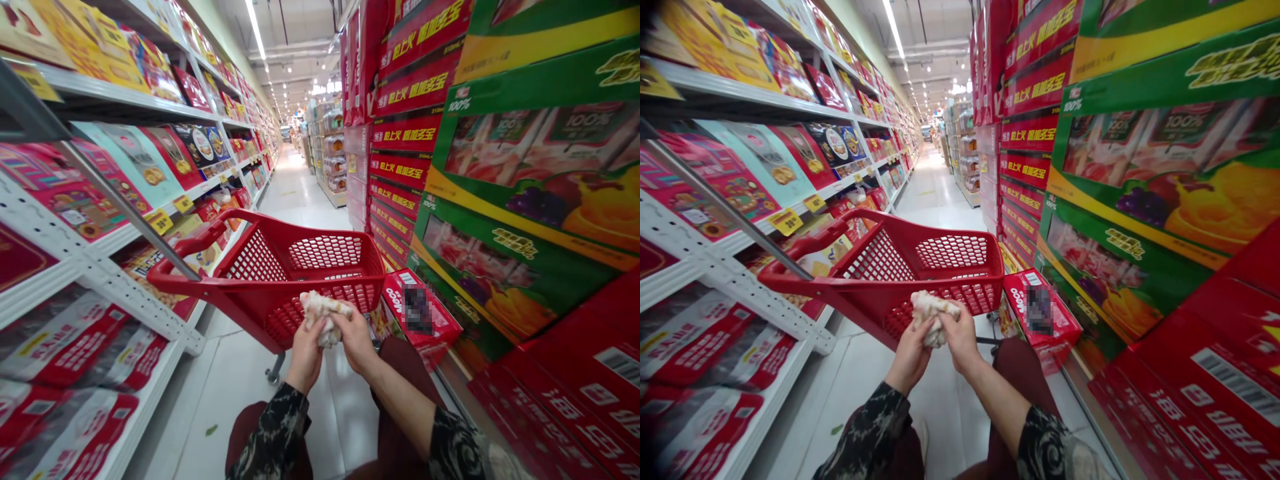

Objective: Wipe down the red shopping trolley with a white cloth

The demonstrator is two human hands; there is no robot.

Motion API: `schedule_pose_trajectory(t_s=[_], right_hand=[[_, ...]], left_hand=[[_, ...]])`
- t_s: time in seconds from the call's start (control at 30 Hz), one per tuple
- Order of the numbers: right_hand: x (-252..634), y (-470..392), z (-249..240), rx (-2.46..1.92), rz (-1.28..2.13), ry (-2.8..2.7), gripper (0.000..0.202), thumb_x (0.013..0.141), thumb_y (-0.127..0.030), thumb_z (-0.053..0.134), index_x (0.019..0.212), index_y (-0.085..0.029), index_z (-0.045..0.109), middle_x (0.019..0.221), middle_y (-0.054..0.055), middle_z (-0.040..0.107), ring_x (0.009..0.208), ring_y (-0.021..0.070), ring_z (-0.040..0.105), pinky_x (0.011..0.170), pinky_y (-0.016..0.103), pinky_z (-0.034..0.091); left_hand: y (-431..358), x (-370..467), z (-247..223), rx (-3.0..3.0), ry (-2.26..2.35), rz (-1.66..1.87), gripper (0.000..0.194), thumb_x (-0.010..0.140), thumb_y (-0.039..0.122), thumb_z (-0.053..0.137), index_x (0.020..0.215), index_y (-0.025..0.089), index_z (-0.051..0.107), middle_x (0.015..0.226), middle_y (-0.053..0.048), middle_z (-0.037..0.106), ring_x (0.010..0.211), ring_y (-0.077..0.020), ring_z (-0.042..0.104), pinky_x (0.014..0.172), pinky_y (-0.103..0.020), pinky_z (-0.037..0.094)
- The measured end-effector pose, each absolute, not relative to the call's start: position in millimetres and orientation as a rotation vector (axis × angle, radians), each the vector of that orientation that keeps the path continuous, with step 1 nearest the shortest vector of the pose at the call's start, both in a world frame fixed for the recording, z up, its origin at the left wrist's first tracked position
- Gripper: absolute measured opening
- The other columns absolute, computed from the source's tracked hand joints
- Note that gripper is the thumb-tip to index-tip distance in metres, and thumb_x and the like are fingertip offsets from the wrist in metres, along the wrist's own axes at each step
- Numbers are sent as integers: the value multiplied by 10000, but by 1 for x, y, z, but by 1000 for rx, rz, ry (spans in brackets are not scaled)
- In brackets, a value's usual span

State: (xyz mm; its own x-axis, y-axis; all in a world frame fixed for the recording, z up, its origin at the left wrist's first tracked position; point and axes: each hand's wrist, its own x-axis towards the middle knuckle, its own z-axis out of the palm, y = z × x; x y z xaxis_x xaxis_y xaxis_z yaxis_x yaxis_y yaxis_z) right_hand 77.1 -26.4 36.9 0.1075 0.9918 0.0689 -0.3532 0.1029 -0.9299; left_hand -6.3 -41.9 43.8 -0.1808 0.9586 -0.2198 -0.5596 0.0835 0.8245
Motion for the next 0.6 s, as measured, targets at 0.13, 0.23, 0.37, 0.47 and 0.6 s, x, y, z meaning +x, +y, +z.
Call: schedule_pose_trajectory(t_s=[0.13, 0.23, 0.37, 0.47, 0.6], right_hand=[[98, -32, 32, -925, 582, -1554, 407, 724, -152, 495, 1127, -186, 538, 1203, 99, 546, 1145, 219, 478, 986, 419, 361], [107, -37, 18, -759, 355, -2124, 549, 722, -162, 510, 1265, -196, 440, 1365, 109, 398, 1293, 258, 295, 1042, 514, 241], [109, -41, -22, -762, 224, -2320, 711, 701, -196, 551, 1360, -132, 291, 1423, 166, 276, 1334, 289, 190, 1004, 524, 306], [110, -42, -47, -774, 78, -2196, 658, 753, -137, 475, 1376, -144, 264, 1434, 162, 254, 1339, 279, 176, 994, 518, 335], [126, -23, -44, -691, -54, -2118, 538, 839, -76, 375, 1354, -224, 327, 1383, 106, 378, 1314, 232, 268, 991, 466, 376]], left_hand=[[-36, -24, 26, 562, 1194, 1444, 463, 493, 264, 750, 904, 117, 596, 816, -47, 674, 734, -155, 622, 720, -277, 461], [-40, -29, 22, 683, 1165, 1267, 402, 524, 295, 740, 857, 108, 614, 793, -51, 671, 721, -145, 605, 670, -250, 443], [-47, -23, 22, 694, 1069, 1065, 381, 536, 346, 733, 806, 103, 619, 722, -46, 654, 674, -133, 581, 609, -230, 408], [-49, -17, 20, 645, 1047, 988, 388, 542, 367, 720, 811, 109, 615, 695, -33, 636, 616, -109, 549, 568, -219, 374], [-47, -10, 21, 504, 1078, 922, 364, 638, 412, 629, 896, 159, 585, 814, -28, 641, 652, -101, 548, 621, -237, 381]])
